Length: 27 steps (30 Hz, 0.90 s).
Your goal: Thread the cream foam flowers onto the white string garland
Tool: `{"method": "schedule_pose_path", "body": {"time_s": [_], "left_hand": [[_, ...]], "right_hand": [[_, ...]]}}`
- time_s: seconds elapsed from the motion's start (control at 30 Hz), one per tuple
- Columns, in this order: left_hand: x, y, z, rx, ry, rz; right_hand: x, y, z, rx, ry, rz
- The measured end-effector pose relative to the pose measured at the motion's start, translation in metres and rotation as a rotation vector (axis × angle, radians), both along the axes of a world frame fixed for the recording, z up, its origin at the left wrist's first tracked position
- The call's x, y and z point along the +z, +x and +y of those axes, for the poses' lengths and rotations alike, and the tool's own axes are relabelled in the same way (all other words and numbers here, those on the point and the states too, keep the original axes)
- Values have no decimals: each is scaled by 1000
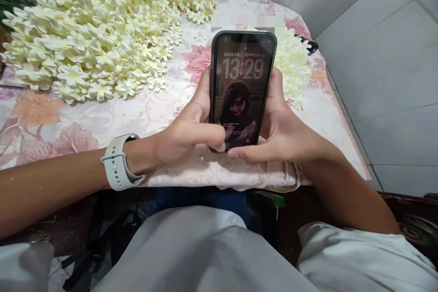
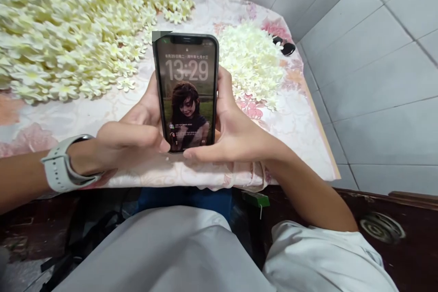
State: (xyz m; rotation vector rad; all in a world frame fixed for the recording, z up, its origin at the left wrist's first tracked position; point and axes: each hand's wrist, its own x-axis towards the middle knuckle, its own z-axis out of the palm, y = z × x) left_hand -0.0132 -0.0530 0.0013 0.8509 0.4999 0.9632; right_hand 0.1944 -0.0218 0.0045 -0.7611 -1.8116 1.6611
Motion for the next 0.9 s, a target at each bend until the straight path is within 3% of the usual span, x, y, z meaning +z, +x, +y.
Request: {"method": "schedule_pose_path", "body": {"time_s": [0.17, 0.47, 0.7, 0.9], "left_hand": [[1, 2, 5, 30, -51, -1], [1, 6, 8, 107, -187, -23], [7, 7, 6, 118, -219, -17], [0, 6, 4, 54, -157, -6]], "right_hand": [[-2, -7, 3, -187, -9, 15], [-11, 10, 16, -75, 15, 10], [-11, 5, 11, -149, 27, 17], [-16, -9, 6, -294, 63, 38]]}}
